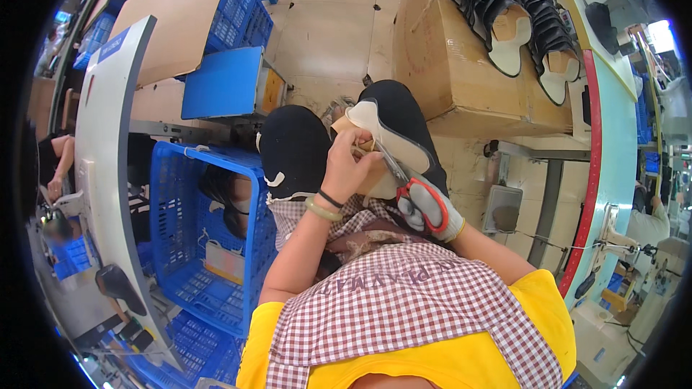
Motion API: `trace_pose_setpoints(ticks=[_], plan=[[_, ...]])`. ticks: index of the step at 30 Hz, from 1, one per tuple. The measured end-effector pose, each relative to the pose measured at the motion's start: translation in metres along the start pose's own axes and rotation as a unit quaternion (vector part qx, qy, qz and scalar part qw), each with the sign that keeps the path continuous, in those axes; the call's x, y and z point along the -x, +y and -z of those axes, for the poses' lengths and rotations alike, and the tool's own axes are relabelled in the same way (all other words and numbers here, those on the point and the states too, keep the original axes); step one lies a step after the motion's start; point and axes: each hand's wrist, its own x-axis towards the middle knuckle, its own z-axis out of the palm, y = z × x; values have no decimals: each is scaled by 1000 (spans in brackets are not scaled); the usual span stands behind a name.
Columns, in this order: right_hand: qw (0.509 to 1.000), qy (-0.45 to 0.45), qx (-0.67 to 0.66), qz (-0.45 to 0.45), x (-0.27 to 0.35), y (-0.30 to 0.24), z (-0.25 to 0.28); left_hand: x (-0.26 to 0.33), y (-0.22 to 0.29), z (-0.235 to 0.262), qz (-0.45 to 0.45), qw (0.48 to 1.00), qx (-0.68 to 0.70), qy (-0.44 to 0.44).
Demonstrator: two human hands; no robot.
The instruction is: Trim excess material and thread from shoe uppers using scissors.
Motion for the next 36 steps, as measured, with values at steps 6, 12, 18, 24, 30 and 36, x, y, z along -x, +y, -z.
trace_pose_setpoints(ticks=[6,12,18,24,30,36], plan=[[989,2,-107,-97,-1,-18,9,4,-24,-13,-12,997,-41,66],[996,31,3,-86,6,-25,12,6,-12,-18,-15,996,-18,90],[993,70,-60,-73,-2,-18,-9,9,-18,-23,77,981,170,53],[987,63,-144,-40,-4,0,-6,1,-33,-21,113,971,210,10],[992,97,-85,-17,-16,-3,-24,-4,-40,-20,125,975,185,-12],[989,134,-54,-18,-17,-19,-45,-5,-42,-10,160,951,260,-45]])
